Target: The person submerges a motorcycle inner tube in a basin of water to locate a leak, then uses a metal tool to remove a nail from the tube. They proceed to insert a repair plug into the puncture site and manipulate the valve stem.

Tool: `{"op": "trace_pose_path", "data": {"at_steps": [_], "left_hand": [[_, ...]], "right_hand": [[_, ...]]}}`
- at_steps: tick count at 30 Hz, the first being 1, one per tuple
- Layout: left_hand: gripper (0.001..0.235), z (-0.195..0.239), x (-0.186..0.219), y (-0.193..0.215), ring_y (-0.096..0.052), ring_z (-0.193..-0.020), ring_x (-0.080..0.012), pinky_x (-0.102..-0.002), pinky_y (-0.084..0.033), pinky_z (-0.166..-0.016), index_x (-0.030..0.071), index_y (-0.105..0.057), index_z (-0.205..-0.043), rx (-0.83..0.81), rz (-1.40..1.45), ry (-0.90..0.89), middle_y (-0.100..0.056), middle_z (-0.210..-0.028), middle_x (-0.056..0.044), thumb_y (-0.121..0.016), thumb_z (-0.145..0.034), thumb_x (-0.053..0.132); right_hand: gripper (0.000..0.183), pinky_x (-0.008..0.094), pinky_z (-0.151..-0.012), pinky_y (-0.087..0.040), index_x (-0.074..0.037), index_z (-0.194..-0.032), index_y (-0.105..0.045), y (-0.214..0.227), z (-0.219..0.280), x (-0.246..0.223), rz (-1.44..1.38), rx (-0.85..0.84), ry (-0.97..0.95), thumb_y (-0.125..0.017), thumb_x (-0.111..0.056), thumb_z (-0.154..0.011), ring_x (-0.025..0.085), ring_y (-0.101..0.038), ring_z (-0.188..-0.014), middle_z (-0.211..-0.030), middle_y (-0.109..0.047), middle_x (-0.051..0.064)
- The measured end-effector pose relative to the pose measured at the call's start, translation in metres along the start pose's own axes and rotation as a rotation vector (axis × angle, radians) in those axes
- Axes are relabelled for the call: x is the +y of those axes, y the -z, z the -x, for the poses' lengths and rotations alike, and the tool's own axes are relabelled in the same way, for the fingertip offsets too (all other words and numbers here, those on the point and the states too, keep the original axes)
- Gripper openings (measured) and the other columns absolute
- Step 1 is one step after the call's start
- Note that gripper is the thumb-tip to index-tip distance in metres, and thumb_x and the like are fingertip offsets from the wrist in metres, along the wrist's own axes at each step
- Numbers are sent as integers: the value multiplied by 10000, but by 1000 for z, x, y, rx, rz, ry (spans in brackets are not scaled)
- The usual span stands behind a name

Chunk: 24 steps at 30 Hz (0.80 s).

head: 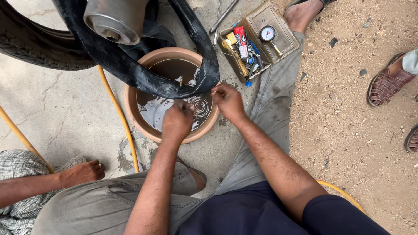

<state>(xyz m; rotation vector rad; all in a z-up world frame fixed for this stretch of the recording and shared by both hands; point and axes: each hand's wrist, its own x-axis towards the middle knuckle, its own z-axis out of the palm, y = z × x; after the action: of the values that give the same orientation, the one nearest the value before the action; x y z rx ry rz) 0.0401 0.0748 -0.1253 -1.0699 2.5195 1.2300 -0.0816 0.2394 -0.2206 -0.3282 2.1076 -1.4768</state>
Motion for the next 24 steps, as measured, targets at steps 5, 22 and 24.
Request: {"op": "trace_pose_path", "data": {"at_steps": [5,22,24], "left_hand": [[220,-19,33,-90,-743,-890,-355,-469,-582,-820,94,-752,-1000,-104,21,30,-739,-1006,-204,-583,-961,228],[181,-55,22,-112,-713,-878,-362,-474,-555,-800,107,-752,-921,476,199,61,-741,-966,-150,-710,-912,284],[194,-64,-4,-80,-702,-844,-353,-474,-547,-777,92,-720,-906,631,202,194,-734,-945,-138,-733,-917,285]], "right_hand": [[136,422,-707,-576,-52,-895,-745,62,-31,65,600,202,-66,-801,-158,-829,275,-732,-732,-812,-748,144],[208,263,-542,-530,-6,-1019,-711,73,-33,62,-37,133,-177,-685,-209,-980,100,-672,-617,-830,-736,24],[204,242,-521,-480,-48,-1061,-707,52,-44,48,-118,128,-195,-683,-220,-954,87,-670,-641,-845,-720,-25]]}}
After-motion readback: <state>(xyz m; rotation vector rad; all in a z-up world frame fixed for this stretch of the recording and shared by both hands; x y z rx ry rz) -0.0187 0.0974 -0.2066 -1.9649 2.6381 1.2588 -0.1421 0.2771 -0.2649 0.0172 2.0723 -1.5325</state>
